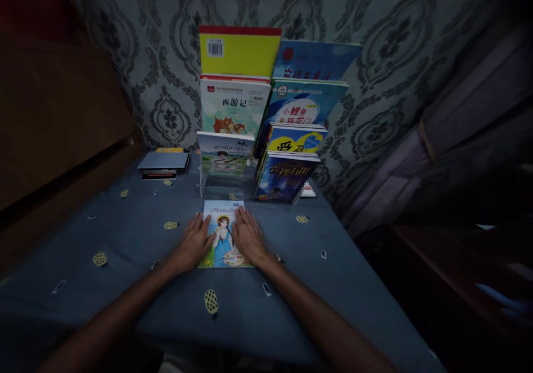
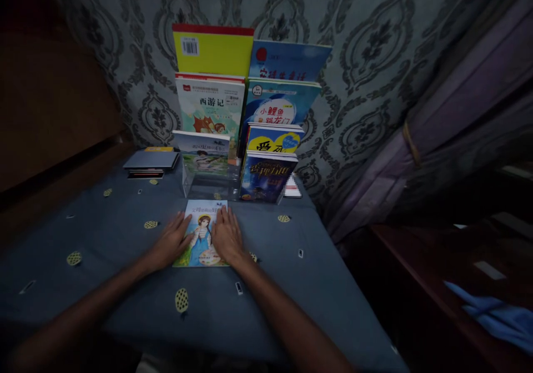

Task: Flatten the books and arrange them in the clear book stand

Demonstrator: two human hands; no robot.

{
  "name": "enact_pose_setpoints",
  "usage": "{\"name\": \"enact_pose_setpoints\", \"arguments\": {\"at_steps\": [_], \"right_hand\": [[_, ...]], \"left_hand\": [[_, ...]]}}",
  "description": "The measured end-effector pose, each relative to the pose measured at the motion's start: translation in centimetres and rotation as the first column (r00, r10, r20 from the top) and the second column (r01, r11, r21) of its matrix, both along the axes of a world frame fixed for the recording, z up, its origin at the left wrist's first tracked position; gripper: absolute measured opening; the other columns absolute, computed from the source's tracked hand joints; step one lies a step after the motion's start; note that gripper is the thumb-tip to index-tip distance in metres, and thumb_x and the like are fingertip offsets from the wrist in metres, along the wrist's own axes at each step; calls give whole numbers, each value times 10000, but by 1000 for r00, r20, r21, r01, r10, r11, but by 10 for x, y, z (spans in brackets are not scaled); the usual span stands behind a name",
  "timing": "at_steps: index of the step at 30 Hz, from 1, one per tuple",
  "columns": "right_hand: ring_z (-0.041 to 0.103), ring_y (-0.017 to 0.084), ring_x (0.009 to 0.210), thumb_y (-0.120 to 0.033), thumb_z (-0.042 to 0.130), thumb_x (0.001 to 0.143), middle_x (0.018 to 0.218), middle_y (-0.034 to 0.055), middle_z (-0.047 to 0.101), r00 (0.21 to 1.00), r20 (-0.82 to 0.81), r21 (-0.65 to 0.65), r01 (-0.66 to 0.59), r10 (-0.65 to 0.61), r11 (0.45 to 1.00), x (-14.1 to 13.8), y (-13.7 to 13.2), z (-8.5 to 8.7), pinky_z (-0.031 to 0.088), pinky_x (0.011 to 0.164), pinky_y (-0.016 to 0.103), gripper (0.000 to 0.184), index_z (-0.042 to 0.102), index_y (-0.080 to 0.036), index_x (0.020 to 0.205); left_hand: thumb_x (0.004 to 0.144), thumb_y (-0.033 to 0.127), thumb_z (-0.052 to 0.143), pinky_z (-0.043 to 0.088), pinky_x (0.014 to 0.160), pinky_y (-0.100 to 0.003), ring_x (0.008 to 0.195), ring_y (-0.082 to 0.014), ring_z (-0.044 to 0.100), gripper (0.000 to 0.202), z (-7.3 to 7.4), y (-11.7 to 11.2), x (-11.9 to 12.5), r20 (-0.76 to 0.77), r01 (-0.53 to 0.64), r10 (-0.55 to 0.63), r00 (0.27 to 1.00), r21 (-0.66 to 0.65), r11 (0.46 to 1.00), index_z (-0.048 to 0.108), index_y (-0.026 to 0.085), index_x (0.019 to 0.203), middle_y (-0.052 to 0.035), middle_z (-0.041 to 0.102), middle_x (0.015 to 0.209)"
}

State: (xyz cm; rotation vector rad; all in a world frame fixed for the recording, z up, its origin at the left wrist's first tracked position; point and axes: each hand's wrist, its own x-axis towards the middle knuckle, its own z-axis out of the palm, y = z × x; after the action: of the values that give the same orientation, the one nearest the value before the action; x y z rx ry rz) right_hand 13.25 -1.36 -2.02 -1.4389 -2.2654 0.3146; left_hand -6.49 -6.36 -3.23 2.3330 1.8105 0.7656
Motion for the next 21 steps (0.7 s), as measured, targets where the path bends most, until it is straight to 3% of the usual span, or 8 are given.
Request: {"name": "enact_pose_setpoints", "arguments": {"at_steps": [4,6,8,11,13,17,19,21], "right_hand": [[276,341,1477,-274,379,974,1563,215,348,999,-22,18,-24,24,1000,4,-5,-6,285,1180,563,537,423,-48,1459],[284,348,1473,-272,391,969,1559,222,355,999,-31,18,-13,13,1000,5,-4,-8,281,1187,552,534,441,-33,1444],[302,350,1465,-270,406,962,1549,222,376,998,-60,26,-8,9,1000,6,-2,-12,278,1192,548,525,465,-37,1429],[330,341,1455,-271,413,959,1536,209,405,990,-137,47,-23,30,999,8,1,-17,288,1189,555,515,477,-69,1429],[332,318,1457,-278,391,971,1542,190,406,979,-197,56,-43,53,998,10,2,-19,297,1190,546,515,461,-97,1448],[295,267,1478,-341,331,1004,1596,177,308,943,-324,36,-68,76,997,12,3,-15,292,1200,493,545,389,-105,1491],[275,269,1486,-396,352,998,1603,183,288,921,-388,-4,-25,22,1000,13,4,-10,289,1195,502,585,356,-102,1504],[317,290,1468,-452,411,972,1562,184,372,873,-481,-97,40,-82,994,13,4,-4,330,1167,525,614,379,-123,1489]], "left_hand": [[895,361,524,372,1104,-537,1309,-337,509,499,6,21,6,317,-52,49,947,3,999,533,129,1336,-191,588,1359],[865,360,564,429,1062,-498,1213,-315,583,496,13,26,7,556,-67,82,827,-48,997,553,142,1311,-162,636,1287],[827,354,626,513,960,-424,1085,-278,654,489,21,29,9,790,-100,188,584,-160,982,568,171,1277,-124,677,1204],[765,311,726,572,751,-328,818,-221,713,428,29,35,20,911,-64,400,96,-396,916,609,187,1158,-69,730,966],[750,307,760,573,672,-317,689,-205,707,376,31,39,30,884,-5,461,-75,-463,886,623,170,1072,-48,722,814],[773,373,761,578,638,-323,638,-199,702,346,37,44,45,884,-6,442,-150,-448,894,623,149,998,-46,717,747],[783,400,751,582,641,-323,643,-200,706,341,43,45,48,890,-19,419,-178,-429,903,628,145,973,-50,724,741],[771,428,755,585,651,-326,658,-209,714,355,50,44,49,906,-18,384,-178,-393,919,637,143,945,-53,729,732]]}}
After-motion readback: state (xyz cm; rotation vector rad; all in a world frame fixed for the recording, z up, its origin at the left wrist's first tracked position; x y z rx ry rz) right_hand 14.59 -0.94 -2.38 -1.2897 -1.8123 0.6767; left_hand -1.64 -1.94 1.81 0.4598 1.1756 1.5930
